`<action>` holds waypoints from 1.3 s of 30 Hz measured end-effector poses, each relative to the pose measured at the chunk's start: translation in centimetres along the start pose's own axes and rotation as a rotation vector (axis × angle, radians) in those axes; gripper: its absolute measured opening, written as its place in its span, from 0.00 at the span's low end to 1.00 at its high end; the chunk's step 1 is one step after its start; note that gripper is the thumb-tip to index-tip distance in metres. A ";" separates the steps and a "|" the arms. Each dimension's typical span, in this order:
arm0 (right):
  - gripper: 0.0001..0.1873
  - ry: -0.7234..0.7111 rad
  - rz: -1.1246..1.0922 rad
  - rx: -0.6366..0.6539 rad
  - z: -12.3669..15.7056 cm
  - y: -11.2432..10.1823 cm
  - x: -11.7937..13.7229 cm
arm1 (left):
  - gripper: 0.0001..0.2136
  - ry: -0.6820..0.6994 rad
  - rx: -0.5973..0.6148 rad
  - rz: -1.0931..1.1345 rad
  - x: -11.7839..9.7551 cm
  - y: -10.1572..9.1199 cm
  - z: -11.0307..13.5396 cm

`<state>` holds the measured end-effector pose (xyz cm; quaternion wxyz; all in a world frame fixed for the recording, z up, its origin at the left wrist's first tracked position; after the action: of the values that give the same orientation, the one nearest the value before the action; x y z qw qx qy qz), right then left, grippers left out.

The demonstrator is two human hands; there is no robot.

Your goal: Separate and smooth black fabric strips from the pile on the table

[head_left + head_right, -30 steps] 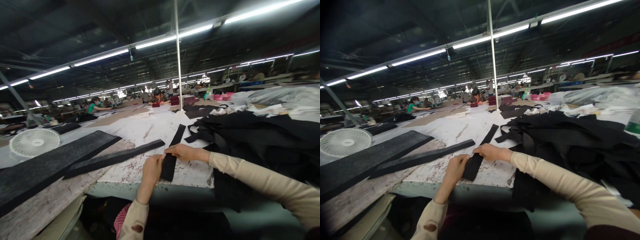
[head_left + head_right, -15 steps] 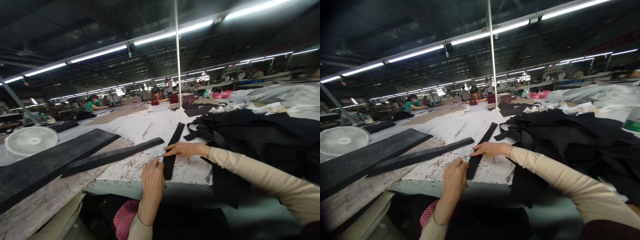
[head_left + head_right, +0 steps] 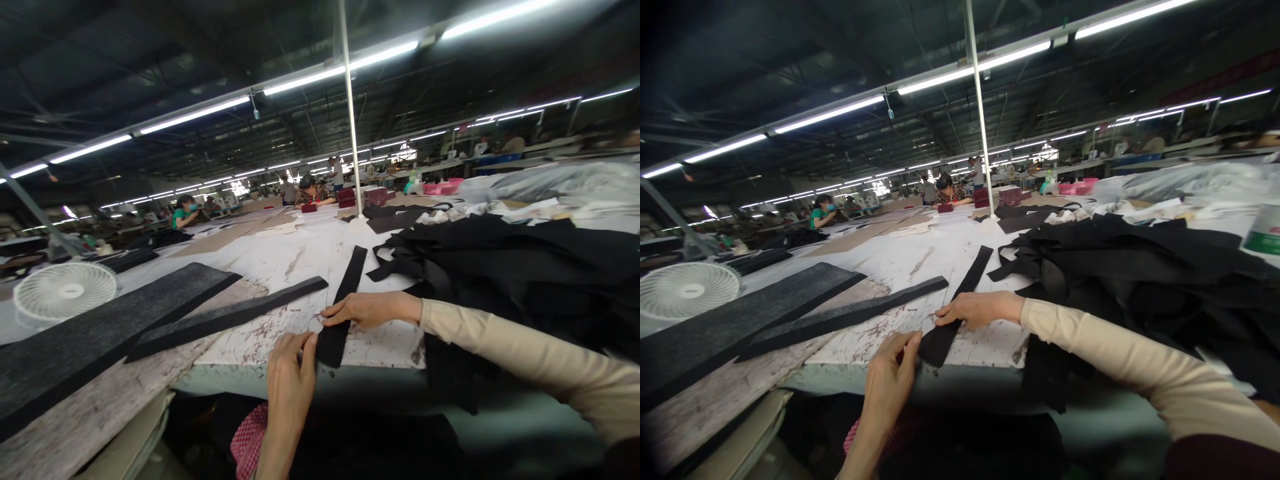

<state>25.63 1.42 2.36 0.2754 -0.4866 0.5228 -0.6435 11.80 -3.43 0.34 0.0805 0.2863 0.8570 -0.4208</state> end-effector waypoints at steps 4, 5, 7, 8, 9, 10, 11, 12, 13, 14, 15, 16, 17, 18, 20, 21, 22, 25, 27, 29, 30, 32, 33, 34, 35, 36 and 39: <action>0.45 0.001 -0.036 -0.019 0.2 0.0 -0.7 | 0.06 -0.042 -0.052 -0.101 -0.4 -0.4 0.9; 0.45 0.003 -0.042 -0.017 0.2 0.1 -0.8 | 0.06 -0.038 -0.059 -0.122 -0.4 -0.3 1.1; 0.46 0.009 -0.043 -0.001 0.3 0.2 -0.8 | 0.07 -0.022 -0.078 -0.144 -0.3 0.1 1.5; 0.47 0.013 -0.038 0.013 0.3 0.3 -0.7 | 0.06 -0.012 -0.088 -0.149 -0.1 0.2 1.7; 0.47 0.017 -0.028 0.027 0.3 0.3 -0.6 | 0.06 -0.002 -0.098 -0.154 0.0 0.3 1.8; 0.47 0.021 -0.015 0.040 0.3 0.4 -0.4 | 0.06 0.004 -0.106 -0.158 0.2 0.3 2.0; 0.47 0.024 -0.001 0.052 0.4 0.4 -0.2 | 0.06 0.007 -0.111 -0.163 0.3 0.3 2.2; 0.46 0.027 0.012 0.059 0.4 0.4 0.0 | 0.07 0.011 -0.114 -0.169 0.4 0.3 2.3; 0.45 0.029 0.025 0.064 0.4 0.4 0.2 | 0.07 0.017 -0.116 -0.176 0.4 0.2 2.4; 0.45 0.032 0.035 0.070 0.4 0.4 0.4 | 0.08 0.024 -0.115 -0.182 0.4 0.2 2.5; 0.44 0.037 0.044 0.076 0.4 0.4 0.5 | 0.08 0.031 -0.113 -0.187 0.3 0.2 2.5; 0.44 0.040 0.054 0.077 0.3 0.5 0.7 | 0.08 0.038 -0.108 -0.189 0.3 0.2 2.5; 0.44 0.039 0.070 0.063 0.3 0.4 0.9 | 0.09 0.042 -0.104 -0.190 0.2 0.3 2.5; 0.44 0.029 0.088 0.035 0.3 0.4 1.2 | 0.09 0.041 -0.101 -0.189 0.3 0.4 2.5; 0.41 -0.010 0.116 -0.042 0.2 0.2 2.1 | 0.09 0.028 -0.098 -0.182 0.4 0.4 2.5; 0.40 -0.034 0.115 -0.071 0.2 0.2 2.6 | 0.09 0.021 -0.096 -0.167 0.5 0.4 2.5; 0.38 -0.056 0.102 -0.082 0.1 0.3 3.0 | 0.09 0.010 -0.094 -0.135 0.7 0.3 2.5; 0.36 -0.086 0.033 -0.057 -0.1 0.8 3.7 | 0.11 -0.078 -0.105 0.061 1.4 -0.7 2.5; 0.35 -0.100 0.004 -0.056 -0.2 0.9 3.8 | 0.12 -0.152 -0.114 0.177 1.8 -1.4 2.6; 0.35 -0.116 -0.008 -0.063 -0.2 0.8 3.6 | 0.11 -0.183 -0.099 0.197 1.8 -1.8 2.6; 0.35 -0.126 -0.010 -0.065 -0.2 0.8 3.6 | 0.11 -0.174 -0.086 0.177 1.6 -1.8 2.5; 0.35 -0.134 -0.008 -0.073 -0.2 0.8 3.6 | 0.09 -0.146 -0.079 0.106 1.3 -1.7 2.3; 0.35 -0.132 -0.004 -0.078 -0.2 0.8 3.5 | 0.08 -0.136 -0.086 0.067 1.2 -1.5 2.3; 0.36 -0.127 0.003 -0.082 -0.2 0.8 3.5 | 0.08 -0.122 -0.089 0.032 1.1 -1.3 2.3; 0.37 -0.120 0.009 -0.086 -0.2 0.8 3.5 | 0.08 -0.105 -0.088 0.005 1.1 -1.1 2.3; 0.37 -0.113 0.012 -0.086 -0.2 0.8 3.5 | 0.09 -0.089 -0.086 -0.018 1.1 -0.9 2.4; 0.39 -0.092 0.012 -0.067 -0.1 0.8 3.4 | 0.09 -0.011 -0.090 -0.076 0.9 -0.6 2.8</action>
<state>24.15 -1.67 2.74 0.2863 -0.5215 0.5339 -0.6009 10.43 -5.44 -1.39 0.0822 0.2473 0.8848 -0.3862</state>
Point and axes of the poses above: each hand's wrist, its own z-axis away from the middle knuckle, its own y-axis out of the palm, x = y × z, the point moved 7 cm from there along -z, towards the middle knuckle, and after that the axes turned 7 degrees about -z, right-handed, at the moved point
